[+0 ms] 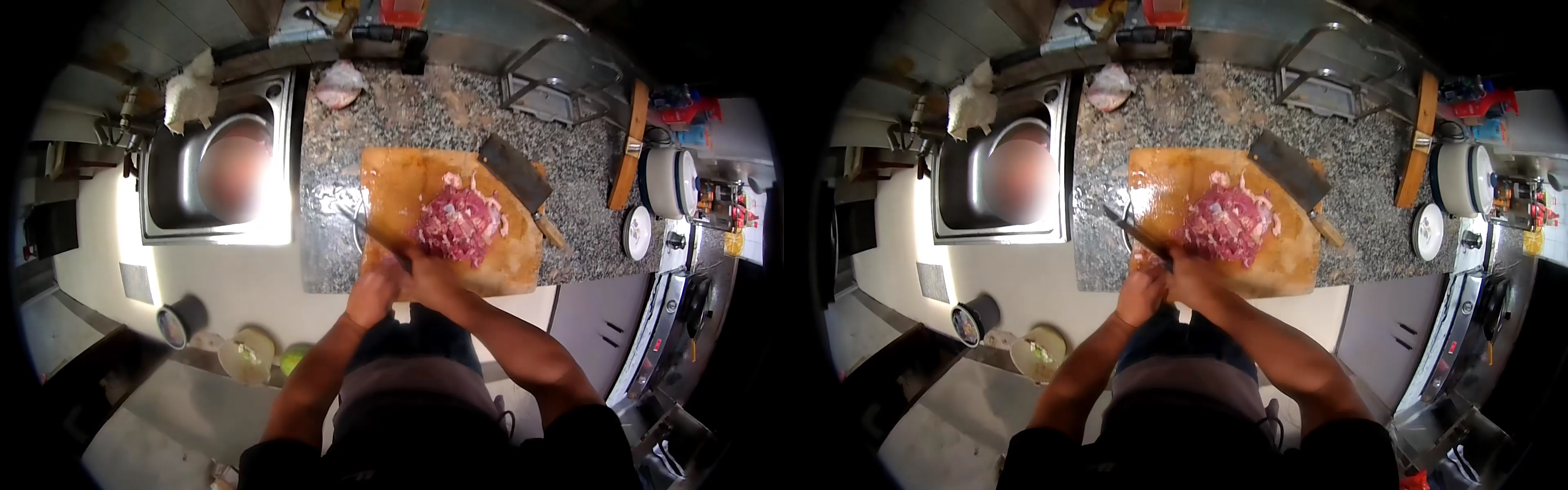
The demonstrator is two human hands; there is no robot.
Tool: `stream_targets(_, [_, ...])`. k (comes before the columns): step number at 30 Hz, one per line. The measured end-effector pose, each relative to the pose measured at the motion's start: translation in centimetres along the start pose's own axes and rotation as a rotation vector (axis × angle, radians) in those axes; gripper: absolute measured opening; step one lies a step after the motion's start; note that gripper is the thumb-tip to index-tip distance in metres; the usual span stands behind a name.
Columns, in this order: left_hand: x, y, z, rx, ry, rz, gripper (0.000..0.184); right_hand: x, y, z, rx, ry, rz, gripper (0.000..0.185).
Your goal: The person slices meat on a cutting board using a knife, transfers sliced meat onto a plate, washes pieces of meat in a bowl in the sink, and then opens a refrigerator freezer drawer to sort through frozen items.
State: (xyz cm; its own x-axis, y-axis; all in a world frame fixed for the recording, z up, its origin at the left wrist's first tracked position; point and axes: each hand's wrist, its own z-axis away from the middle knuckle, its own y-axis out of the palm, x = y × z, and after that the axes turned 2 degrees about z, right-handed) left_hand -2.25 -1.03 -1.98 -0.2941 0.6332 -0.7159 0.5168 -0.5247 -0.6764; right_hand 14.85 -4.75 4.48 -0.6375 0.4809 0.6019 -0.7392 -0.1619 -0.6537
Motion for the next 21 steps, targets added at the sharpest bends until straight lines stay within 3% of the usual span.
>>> stream_targets(1, [-0.3, -0.5, -0.5, 0.007, -0.016, 0.01, 0.032, 0.7, -1.7, -0.5, 0.067, 0.07, -0.092, 0.033])
stream_targets(3, [-0.6, -0.7, 0.1, -0.013, 0.011, 0.015, 0.034, 1.0, -4.3, 1.8, 0.037, 0.184, 0.009, 0.032])
stream_targets(5, [-0.6, -0.6, -0.3, -0.089, 0.072, 0.001, 0.03, 0.6, -5.0, 3.6, -0.024, -0.041, 0.039, 0.03])
stream_targets(9, [-0.8, -0.6, 0.0, -0.139, 0.097, -0.032, 0.029, 0.8, -3.9, 5.7, 0.036, 0.035, -0.034, 0.029])
stream_targets(13, [-0.4, 0.1, 0.7, -0.068, 0.009, -0.024, 0.029, -1.0, -1.7, 6.5, 0.085, 0.046, 0.126, 0.031])
stream_targets(14, [-0.2, 0.3, 0.8, -0.071, -0.004, -0.02, 0.029, -1.2, -1.0, 5.8, 0.092, 0.045, 0.126, 0.031])
stream_targets(16, [0.2, 0.4, 0.8, -0.083, 0.031, -0.026, 0.029, -0.3, 0.5, 2.9, -0.136, -0.158, 0.018, 0.032])
stream_targets(18, [-0.1, 0.3, 1.3, -0.079, 0.077, -0.036, 0.03, 2.5, 0.5, -2.4, 0.085, -0.008, 0.046, 0.034])
stream_targets(21, [-0.7, -0.5, 0.3, 0.041, -0.015, -0.014, 0.03, 4.2, -2.4, -4.9, 0.13, 0.088, -0.025, 0.033])
